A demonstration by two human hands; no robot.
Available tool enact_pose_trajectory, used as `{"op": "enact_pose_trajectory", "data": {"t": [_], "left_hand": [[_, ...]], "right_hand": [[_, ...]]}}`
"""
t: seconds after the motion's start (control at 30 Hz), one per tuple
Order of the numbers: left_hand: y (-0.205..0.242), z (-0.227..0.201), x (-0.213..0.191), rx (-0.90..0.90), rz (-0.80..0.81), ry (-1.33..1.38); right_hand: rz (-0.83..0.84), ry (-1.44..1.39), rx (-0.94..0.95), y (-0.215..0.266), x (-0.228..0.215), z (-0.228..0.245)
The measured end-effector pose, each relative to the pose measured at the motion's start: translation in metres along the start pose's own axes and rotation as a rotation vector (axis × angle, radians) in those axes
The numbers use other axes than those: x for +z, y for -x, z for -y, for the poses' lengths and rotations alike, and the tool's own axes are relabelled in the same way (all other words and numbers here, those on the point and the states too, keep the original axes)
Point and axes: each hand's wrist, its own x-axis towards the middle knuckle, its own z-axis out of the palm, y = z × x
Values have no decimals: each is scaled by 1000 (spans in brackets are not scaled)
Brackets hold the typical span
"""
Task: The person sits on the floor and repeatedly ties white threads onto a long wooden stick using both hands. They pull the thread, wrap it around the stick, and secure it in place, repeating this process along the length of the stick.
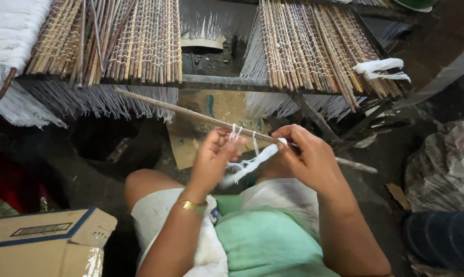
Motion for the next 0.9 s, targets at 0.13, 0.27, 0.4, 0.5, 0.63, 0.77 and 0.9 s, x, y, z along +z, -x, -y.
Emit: {"op": "enact_pose_trajectory", "data": {"t": [0.13,0.27,0.4,0.5,0.63,0.77,0.9], "left_hand": [[-5,-11,-21,197,-69,-384],[-5,-18,-23,269,-184,-311],[-6,3,-9,116,-87,-158],[-9,21,9,37,11,507],[-10,23,23,-58,32,948],[-18,33,12,-108,-123,1161],[-27,28,-24,-85,-353,1080]], "right_hand": [[-26,40,-44,1,-1,-7],[-36,36,-47,0,1,-10],[-34,21,-66,-3,4,-12],[-15,-13,-78,-5,9,-14],[41,-83,-65,-6,20,-17],[66,-135,19,-7,47,-32],[-2,26,-11,-14,44,-44]]}}
